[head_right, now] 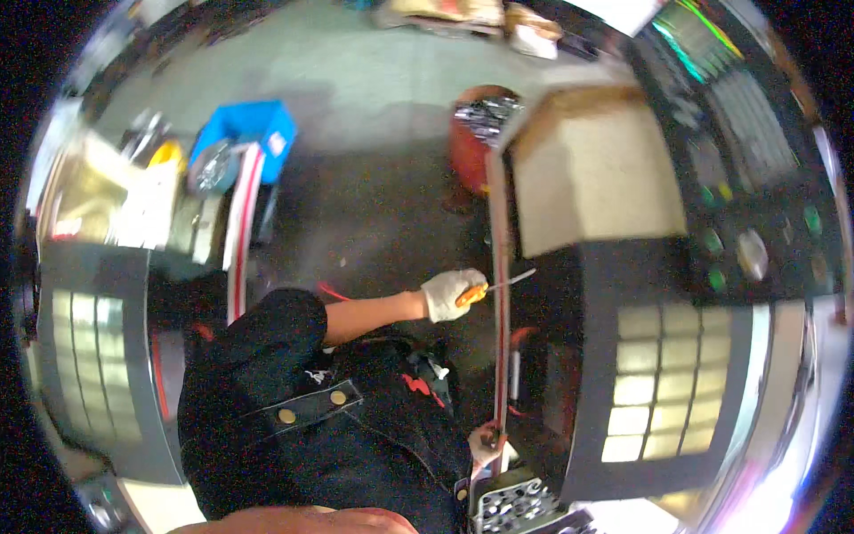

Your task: The person measures the dimensions of a cylindrical metal part using a dial caliper. They then use a screwdriver to remove a similar metal part from a lathe machine and place it into a container.

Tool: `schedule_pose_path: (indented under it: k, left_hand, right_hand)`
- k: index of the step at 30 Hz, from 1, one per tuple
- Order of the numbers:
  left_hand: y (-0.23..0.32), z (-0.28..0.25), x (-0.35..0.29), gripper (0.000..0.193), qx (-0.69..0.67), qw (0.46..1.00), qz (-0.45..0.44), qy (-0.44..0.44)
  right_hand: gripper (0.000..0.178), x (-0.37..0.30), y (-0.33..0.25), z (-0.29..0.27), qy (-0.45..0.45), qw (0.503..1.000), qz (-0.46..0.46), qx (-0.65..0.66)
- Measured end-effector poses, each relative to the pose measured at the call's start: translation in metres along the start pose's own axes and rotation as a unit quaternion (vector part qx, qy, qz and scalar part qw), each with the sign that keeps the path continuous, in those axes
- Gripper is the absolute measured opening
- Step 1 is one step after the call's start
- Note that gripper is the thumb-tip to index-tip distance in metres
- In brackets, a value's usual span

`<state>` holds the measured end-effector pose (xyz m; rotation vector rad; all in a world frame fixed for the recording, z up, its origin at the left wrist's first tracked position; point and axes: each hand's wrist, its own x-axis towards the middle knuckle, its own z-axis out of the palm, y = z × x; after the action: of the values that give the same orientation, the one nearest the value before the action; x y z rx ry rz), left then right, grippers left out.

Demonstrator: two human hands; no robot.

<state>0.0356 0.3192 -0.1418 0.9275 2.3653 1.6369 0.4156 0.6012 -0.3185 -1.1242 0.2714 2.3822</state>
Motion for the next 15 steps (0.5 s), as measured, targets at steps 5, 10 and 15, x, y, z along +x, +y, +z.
schedule_pose_path:
  k: [5, 10, 15]
  left_hand:
    - [-0.033, -0.047, -0.140, 0.037, 0.057, 0.978, -0.201, 0.022]
    - [-0.052, -0.096, -0.244, 0.039, 0.090, 0.919, -0.324, 0.205]
    - [-0.045, -0.127, -0.311, 0.041, 0.050, 0.807, -0.403, 0.430]
  right_hand:
    - [0.040, -0.013, 0.172, 0.157, -0.176, 0.929, 0.128, -0.298]
    - [0.049, 0.013, 0.349, 0.252, -0.255, 0.609, 0.174, -0.731]
    - [0.036, 0.019, 0.528, 0.237, -0.390, 0.422, 0.238, -0.784]
